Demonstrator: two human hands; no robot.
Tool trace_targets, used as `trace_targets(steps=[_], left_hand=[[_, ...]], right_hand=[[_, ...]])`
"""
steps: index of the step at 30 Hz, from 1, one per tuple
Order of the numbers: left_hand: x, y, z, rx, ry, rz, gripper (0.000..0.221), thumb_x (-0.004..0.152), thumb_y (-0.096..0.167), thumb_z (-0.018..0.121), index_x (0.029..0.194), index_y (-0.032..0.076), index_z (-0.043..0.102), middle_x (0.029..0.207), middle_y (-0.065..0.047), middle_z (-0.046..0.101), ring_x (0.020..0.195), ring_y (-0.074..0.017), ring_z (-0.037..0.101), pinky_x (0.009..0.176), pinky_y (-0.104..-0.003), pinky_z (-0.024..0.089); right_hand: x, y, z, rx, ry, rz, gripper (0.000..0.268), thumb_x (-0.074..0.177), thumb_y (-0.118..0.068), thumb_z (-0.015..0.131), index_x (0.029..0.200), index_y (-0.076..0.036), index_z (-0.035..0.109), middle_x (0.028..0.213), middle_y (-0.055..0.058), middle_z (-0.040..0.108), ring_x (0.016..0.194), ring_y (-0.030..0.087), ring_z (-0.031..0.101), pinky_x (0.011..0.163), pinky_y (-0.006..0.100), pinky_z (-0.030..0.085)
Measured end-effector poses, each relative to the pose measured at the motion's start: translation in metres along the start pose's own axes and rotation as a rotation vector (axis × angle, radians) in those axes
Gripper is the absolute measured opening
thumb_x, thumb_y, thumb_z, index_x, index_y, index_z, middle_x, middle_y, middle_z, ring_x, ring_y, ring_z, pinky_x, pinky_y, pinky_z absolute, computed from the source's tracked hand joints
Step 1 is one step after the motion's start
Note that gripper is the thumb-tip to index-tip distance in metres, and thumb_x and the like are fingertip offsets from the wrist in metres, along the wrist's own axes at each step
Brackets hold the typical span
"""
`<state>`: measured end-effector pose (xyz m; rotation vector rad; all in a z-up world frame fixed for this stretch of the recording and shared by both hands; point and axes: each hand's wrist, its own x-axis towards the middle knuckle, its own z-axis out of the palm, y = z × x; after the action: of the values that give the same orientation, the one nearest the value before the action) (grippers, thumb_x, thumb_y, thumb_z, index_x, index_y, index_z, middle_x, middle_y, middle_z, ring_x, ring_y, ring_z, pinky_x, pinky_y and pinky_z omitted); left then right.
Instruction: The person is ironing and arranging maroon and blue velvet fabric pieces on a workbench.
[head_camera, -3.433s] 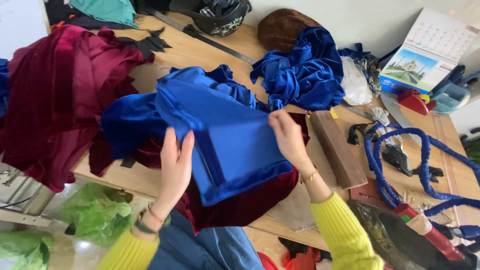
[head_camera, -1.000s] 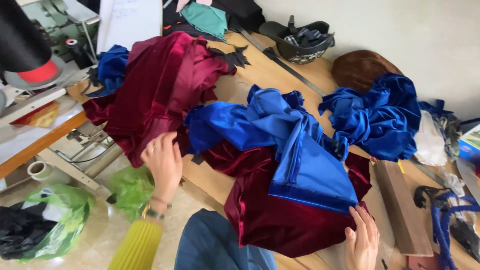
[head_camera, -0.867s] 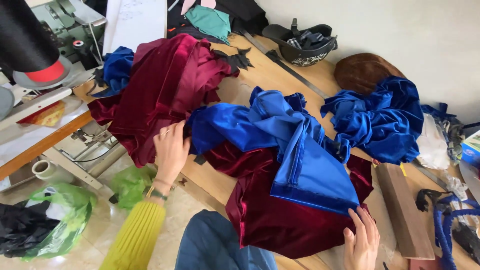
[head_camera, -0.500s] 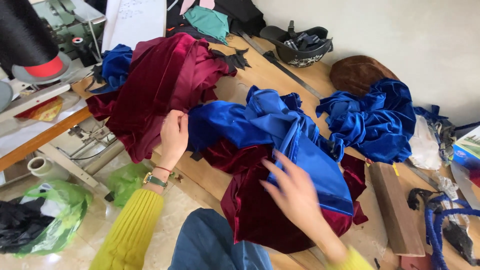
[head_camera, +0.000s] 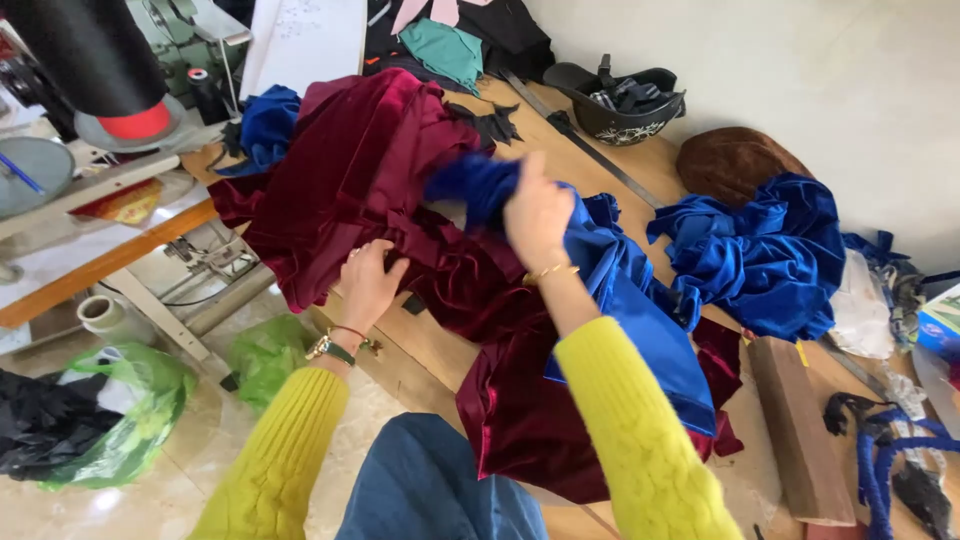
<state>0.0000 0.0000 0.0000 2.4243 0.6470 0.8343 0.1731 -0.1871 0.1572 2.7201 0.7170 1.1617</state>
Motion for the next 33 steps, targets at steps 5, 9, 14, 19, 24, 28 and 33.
trace_targets(steps=[5,9,14,19,24,28,33], left_hand=[[0.001,0.022,-0.019,-0.253,0.105,-0.080,0.028,0.106,0.038,0.059,0.100,0.012,0.067,0.092,-0.013,0.066,0.097,-0.0397,0.065,0.082,-0.054,0.052],[-0.022,0.075,-0.067,-0.949,0.079,-0.495,0.077,0.110,0.060,0.041,0.152,-0.004,0.040,0.158,-0.030,0.035,0.151,-0.0384,0.032,0.124,-0.049,0.023],[-0.118,0.174,-0.122,-0.975,0.014,0.209,0.025,0.103,0.028,0.051,0.111,0.005,0.058,0.131,-0.019,0.055,0.132,-0.0346,0.050,0.122,-0.050,0.031],[-0.164,0.267,-0.174,-0.628,-0.219,1.120,0.029,0.108,0.027,0.057,0.087,0.006,0.057,0.107,-0.015,0.062,0.099,-0.0349,0.059,0.095,-0.053,0.043],[-0.188,0.269,-0.139,-0.801,-0.393,1.202,0.022,0.108,0.022,0.064,0.096,0.004,0.070,0.117,-0.008,0.073,0.126,-0.0279,0.067,0.119,-0.049,0.043],[-0.147,0.271,-0.127,-0.849,-0.354,1.091,0.019,0.107,0.026,0.059,0.109,0.008,0.064,0.114,-0.007,0.067,0.109,-0.0292,0.066,0.099,-0.049,0.049],[-0.072,0.259,-0.100,-0.166,-0.318,1.037,0.066,0.088,-0.008,0.057,0.150,0.014,0.051,0.154,-0.007,0.055,0.146,-0.0343,0.043,0.120,-0.062,0.029]], right_hand=[[0.000,0.033,-0.061,0.554,-0.356,0.154,0.098,0.094,-0.019,0.072,0.165,-0.009,0.005,0.130,0.028,0.060,0.107,0.049,0.069,0.095,0.058,0.054],[-0.028,0.044,-0.083,0.630,-0.330,-0.044,0.081,0.097,-0.042,0.071,0.161,-0.012,0.032,0.149,0.022,0.040,0.139,0.044,0.042,0.108,0.063,0.041],[-0.094,0.058,-0.194,1.401,-0.742,0.115,0.057,0.103,-0.047,0.036,0.135,-0.012,0.067,0.132,0.009,0.069,0.126,0.025,0.063,0.112,0.037,0.044],[-0.192,0.140,-0.217,2.467,-1.488,0.316,0.087,0.101,-0.065,0.024,0.160,-0.001,0.029,0.153,0.025,0.048,0.147,0.032,0.041,0.126,0.044,0.022],[-0.282,0.235,-0.171,1.928,-0.862,0.934,0.027,0.102,-0.010,0.055,0.106,0.010,0.073,0.094,0.022,0.077,0.072,0.031,0.070,0.066,0.043,0.055],[-0.291,0.270,-0.224,1.930,-0.899,0.728,0.037,0.107,-0.025,0.048,0.096,0.007,0.061,0.060,0.015,0.055,0.045,0.019,0.045,0.057,0.031,0.036],[-0.301,0.271,-0.253,1.874,-1.179,0.314,0.036,0.100,-0.030,0.064,0.093,0.004,0.076,0.064,0.005,0.062,0.052,0.010,0.050,0.049,0.026,0.040]])
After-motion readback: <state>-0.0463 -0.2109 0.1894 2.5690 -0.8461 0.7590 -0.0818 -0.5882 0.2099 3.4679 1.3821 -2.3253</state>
